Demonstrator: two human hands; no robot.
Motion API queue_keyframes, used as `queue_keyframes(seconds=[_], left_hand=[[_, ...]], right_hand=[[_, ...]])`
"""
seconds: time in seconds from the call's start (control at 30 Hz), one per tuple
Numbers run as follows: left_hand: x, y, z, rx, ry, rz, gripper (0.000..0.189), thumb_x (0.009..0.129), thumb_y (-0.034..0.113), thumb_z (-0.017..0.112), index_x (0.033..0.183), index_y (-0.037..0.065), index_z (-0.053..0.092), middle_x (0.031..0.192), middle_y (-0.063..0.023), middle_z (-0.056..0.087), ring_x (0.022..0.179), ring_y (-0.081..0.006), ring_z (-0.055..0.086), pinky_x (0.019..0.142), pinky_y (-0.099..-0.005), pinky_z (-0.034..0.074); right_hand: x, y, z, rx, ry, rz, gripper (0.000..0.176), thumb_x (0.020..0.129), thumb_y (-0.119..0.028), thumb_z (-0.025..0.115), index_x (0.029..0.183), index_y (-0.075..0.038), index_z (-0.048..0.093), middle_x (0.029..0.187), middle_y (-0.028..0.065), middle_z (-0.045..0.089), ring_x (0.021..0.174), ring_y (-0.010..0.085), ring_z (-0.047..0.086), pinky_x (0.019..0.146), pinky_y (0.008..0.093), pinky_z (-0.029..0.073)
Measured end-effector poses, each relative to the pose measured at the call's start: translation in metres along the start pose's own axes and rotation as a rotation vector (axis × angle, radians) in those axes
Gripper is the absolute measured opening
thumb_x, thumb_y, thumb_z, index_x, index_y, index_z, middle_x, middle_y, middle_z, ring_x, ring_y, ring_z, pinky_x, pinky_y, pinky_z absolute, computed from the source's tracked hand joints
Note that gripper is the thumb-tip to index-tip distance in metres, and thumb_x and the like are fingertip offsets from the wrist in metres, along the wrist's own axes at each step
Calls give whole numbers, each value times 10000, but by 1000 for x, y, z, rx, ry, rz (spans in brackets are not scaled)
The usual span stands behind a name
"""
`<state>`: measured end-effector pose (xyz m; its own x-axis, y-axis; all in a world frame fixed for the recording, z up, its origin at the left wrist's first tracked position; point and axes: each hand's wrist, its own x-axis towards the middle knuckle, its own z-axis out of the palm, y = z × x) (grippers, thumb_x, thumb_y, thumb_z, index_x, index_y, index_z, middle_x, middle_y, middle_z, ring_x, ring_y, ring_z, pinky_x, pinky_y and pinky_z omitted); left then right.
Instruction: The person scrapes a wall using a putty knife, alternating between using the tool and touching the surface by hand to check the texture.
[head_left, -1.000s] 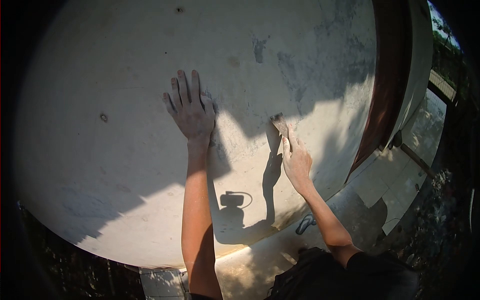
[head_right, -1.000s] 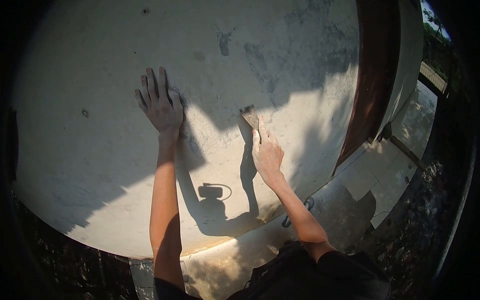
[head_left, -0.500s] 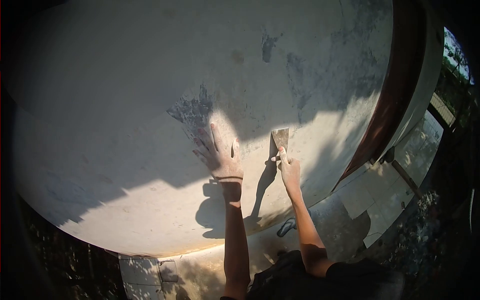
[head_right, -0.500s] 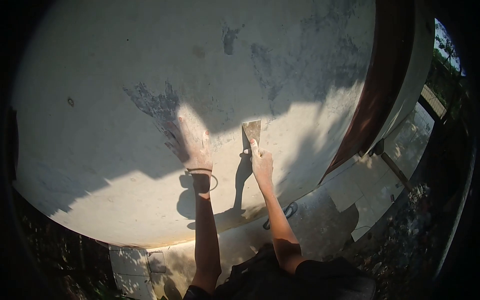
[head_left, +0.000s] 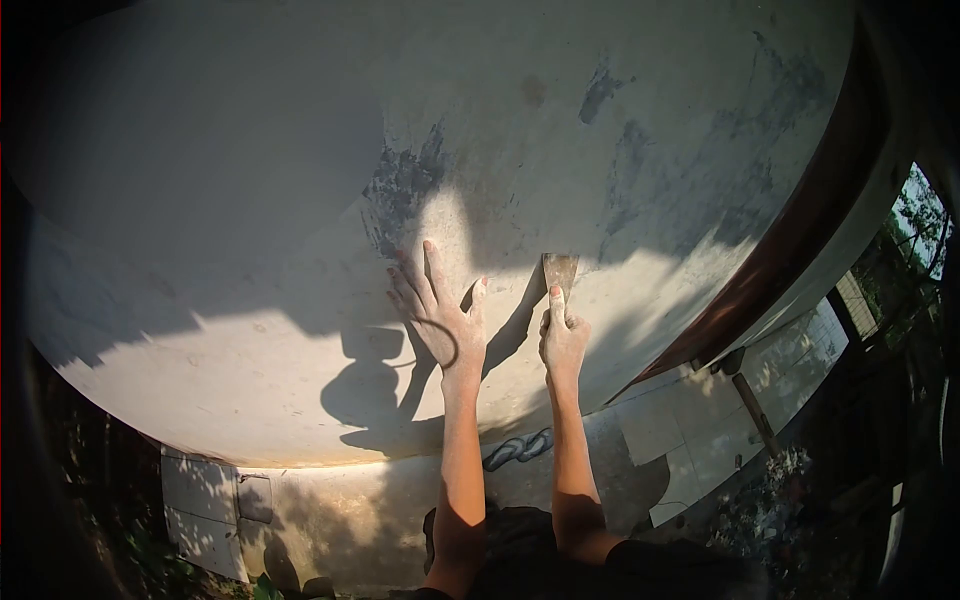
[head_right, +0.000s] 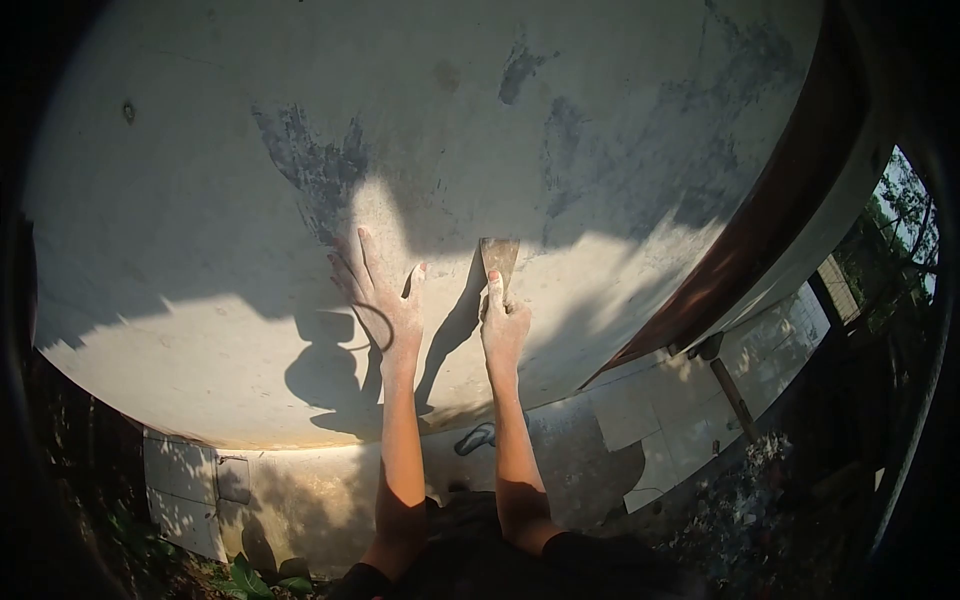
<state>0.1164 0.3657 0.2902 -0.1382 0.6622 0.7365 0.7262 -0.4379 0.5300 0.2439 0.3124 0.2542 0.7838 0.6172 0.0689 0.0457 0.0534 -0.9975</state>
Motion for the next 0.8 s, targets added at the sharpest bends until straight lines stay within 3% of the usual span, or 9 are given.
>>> queue_keyframes(seconds=[0.07, 0.23, 0.3, 0.6, 0.8], left_hand=[[0, 0, -2, -8, -21, -15, 892, 823, 423, 708, 1542, 189, 235, 1579, -196, 199, 1418, -448, 245, 1164, -584, 214], [-3, -5, 0, -52, -79, -47, 845, 856, 425, 684, 1540, 202, 240, 1583, -180, 194, 1444, -416, 199, 1189, -567, 160], [-4, -9, 1, -65, -105, -48, 829, 863, 413, 680, 1539, 211, 245, 1584, -169, 196, 1453, -399, 180, 1196, -560, 137], [-6, -19, -4, -132, -158, -9, 779, 887, 374, 662, 1535, 215, 259, 1584, -158, 206, 1452, -388, 190, 1196, -559, 138], [-7, -16, -8, -159, -170, -7, 774, 893, 379, 653, 1537, 220, 255, 1585, -156, 204, 1458, -384, 175, 1195, -564, 134]], right_hand=[[-1, -9, 4, 17, 28, -11, 588, 909, -543, 628, 545, -108, 471, 473, -61, 377, 367, 44, 342, 360, 223, 231], [4, -66, 7, -3, 47, -91, 588, 910, -542, 628, 548, -112, 453, 477, -63, 369, 367, 38, 324, 356, 225, 217], [5, -84, -1, -54, -10, -127, 637, 936, -528, 592, 525, -61, 458, 500, -22, 393, 481, 89, 363, 458, 300, 266], [13, -53, -32, -361, 103, -148, 689, 893, -582, 624, 482, -60, 441, 468, -31, 365, 451, 83, 344, 446, 289, 262], [14, -39, -31, -204, 17, -28, 647, 911, -563, 612, 507, -80, 464, 480, -38, 388, 434, 61, 330, 424, 262, 261]])
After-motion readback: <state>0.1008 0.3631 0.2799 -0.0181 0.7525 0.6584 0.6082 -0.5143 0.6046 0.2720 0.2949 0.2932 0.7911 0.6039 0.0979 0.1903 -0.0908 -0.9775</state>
